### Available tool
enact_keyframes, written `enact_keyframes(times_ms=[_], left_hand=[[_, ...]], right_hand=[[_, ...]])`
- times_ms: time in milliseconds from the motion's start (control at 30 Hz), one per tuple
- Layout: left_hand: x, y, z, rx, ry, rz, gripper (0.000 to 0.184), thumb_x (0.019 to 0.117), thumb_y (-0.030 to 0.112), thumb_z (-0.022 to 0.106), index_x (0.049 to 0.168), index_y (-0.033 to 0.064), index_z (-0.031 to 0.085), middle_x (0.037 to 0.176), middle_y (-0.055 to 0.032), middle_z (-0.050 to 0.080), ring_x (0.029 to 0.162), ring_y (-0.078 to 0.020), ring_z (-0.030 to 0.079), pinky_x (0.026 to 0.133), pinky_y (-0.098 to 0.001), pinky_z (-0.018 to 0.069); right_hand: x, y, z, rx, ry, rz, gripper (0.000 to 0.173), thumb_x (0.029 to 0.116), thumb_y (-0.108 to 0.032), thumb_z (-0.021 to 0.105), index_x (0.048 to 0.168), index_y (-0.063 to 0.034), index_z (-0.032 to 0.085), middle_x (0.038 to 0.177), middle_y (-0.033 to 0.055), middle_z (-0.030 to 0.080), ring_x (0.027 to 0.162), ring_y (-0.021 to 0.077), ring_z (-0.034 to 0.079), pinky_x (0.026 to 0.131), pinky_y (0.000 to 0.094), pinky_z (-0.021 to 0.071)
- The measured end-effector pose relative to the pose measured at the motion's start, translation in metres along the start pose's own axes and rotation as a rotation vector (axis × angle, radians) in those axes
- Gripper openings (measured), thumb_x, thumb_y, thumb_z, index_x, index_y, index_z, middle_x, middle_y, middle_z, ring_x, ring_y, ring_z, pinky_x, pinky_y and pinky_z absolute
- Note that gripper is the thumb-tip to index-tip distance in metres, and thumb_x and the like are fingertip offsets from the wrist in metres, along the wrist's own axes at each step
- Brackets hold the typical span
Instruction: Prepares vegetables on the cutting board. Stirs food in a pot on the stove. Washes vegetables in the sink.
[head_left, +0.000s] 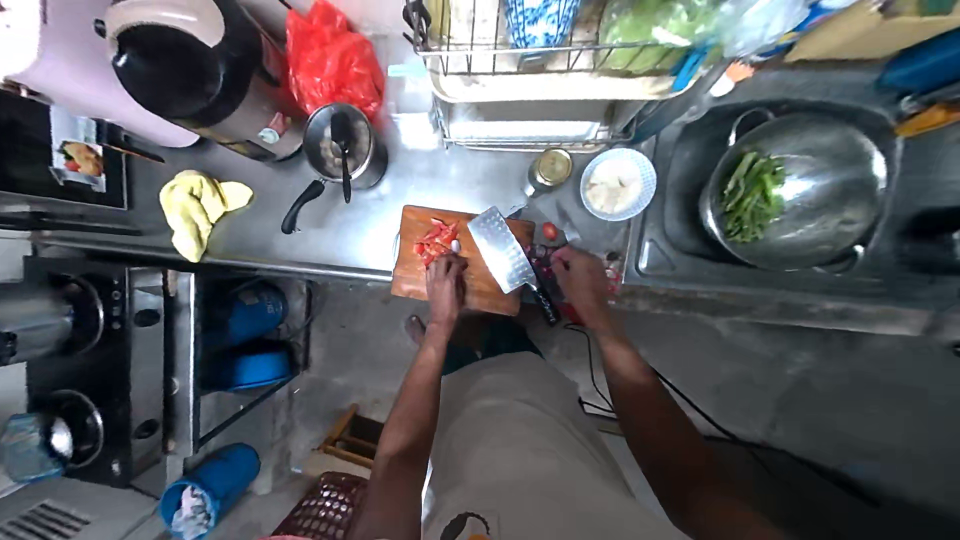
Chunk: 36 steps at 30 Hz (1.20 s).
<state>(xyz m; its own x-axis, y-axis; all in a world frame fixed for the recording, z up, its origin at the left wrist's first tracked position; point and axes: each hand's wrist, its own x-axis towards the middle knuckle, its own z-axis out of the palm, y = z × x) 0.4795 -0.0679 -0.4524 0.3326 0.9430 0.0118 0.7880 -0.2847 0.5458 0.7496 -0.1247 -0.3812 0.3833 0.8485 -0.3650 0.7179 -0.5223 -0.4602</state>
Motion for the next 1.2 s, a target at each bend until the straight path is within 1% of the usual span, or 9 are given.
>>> enact_keyframes(times_ms=[133,300,433,567,733,867,1000,1100,1200], left_hand=[[-0.005,0.003,-0.022,-0.102,-0.003,0.001,0.030,0.1035,0.016,0.056,0.130,0.0164,0.069,0.129,-0.0107,0.065,0.122,-0.0296,0.059,0.106,-0.0480,0.0486],[-0.066,-0.039,-0.079,-0.431,-0.030,0.018,0.024,0.1053,0.015,0.056,0.116,0.0047,0.074,0.120,-0.0106,0.073,0.116,-0.0207,0.068,0.107,-0.0385,0.0530],[-0.151,-0.119,-0.147,-0.446,-0.254,-0.163,0.027,0.1039,0.004,0.051,0.124,-0.0008,0.068,0.123,-0.0180,0.070,0.116,-0.0285,0.068,0.107,-0.0440,0.0517],[-0.243,-0.228,-0.198,-0.311,-0.431,-0.434,0.032,0.1063,0.020,0.054,0.130,0.0028,0.066,0.138,-0.0212,0.061,0.132,-0.0363,0.056,0.114,-0.0529,0.0434],[-0.336,-0.329,-0.279,-0.363,-0.264,-0.765,0.042,0.1085,0.030,0.049,0.137,0.0021,0.061,0.140,-0.0223,0.060,0.134,-0.0369,0.055,0.116,-0.0535,0.0419],[-0.377,-0.385,-0.335,-0.391,-0.068,-0.911,0.040,0.1083,0.028,0.050,0.137,0.0045,0.062,0.135,-0.0192,0.064,0.126,-0.0319,0.063,0.112,-0.0506,0.0472],[-0.413,-0.441,-0.345,-0.479,0.148,-1.074,0.037,0.1087,0.027,0.050,0.131,0.0027,0.066,0.123,-0.0194,0.070,0.114,-0.0310,0.068,0.105,-0.0511,0.0515],[-0.431,-0.477,-0.335,-0.494,0.096,-1.192,0.039,0.1088,0.031,0.050,0.130,0.0031,0.067,0.122,-0.0202,0.070,0.116,-0.0330,0.068,0.106,-0.0533,0.0503],[-0.447,-0.512,-0.324,-0.499,0.010,-1.258,0.037,0.1070,0.031,0.053,0.129,0.0048,0.068,0.122,-0.0191,0.071,0.116,-0.0330,0.067,0.106,-0.0544,0.0502]], right_hand=[[-0.010,-0.030,0.007,-0.036,-0.007,-0.002,0.032,0.1059,-0.031,0.054,0.109,-0.0044,0.071,0.101,0.0213,0.072,0.096,0.0418,0.069,0.084,0.0665,0.0535],[-0.046,-0.092,0.022,-0.109,-0.035,-0.214,0.029,0.1014,-0.022,0.061,0.116,0.0013,0.070,0.106,0.0255,0.071,0.101,0.0442,0.068,0.092,0.0654,0.0524],[-0.092,-0.187,0.062,-0.232,-0.177,-0.340,0.042,0.1067,-0.034,0.054,0.113,0.0036,0.071,0.103,0.0304,0.071,0.099,0.0509,0.068,0.089,0.0709,0.0504],[-0.131,-0.286,0.143,-0.311,-0.427,-0.466,0.034,0.1031,-0.033,0.062,0.119,-0.0041,0.071,0.106,0.0240,0.073,0.101,0.0447,0.070,0.090,0.0676,0.0529],[-0.177,-0.447,0.252,-0.252,-0.665,-0.592,0.033,0.1029,-0.035,0.062,0.119,-0.0075,0.072,0.108,0.0165,0.074,0.101,0.0332,0.071,0.093,0.0580,0.0546],[-0.160,-0.549,0.293,-0.171,-0.564,-0.575,0.031,0.1039,-0.029,0.058,0.120,-0.0060,0.070,0.111,0.0172,0.072,0.107,0.0332,0.069,0.097,0.0567,0.0532],[-0.133,-0.640,0.320,-0.012,-0.456,-0.612,0.029,0.1060,-0.022,0.049,0.116,-0.0044,0.071,0.099,0.0122,0.074,0.091,0.0254,0.073,0.088,0.0494,0.0588],[-0.116,-0.707,0.346,0.050,-0.436,-0.605,0.038,0.1097,-0.028,0.042,0.105,-0.0037,0.070,0.088,0.0086,0.074,0.080,0.0207,0.073,0.080,0.0452,0.0600],[-0.102,-0.780,0.380,0.011,-0.373,-0.715,0.033,0.1077,-0.028,0.047,0.107,-0.0046,0.071,0.091,0.0132,0.073,0.086,0.0279,0.072,0.084,0.0523,0.0580]])
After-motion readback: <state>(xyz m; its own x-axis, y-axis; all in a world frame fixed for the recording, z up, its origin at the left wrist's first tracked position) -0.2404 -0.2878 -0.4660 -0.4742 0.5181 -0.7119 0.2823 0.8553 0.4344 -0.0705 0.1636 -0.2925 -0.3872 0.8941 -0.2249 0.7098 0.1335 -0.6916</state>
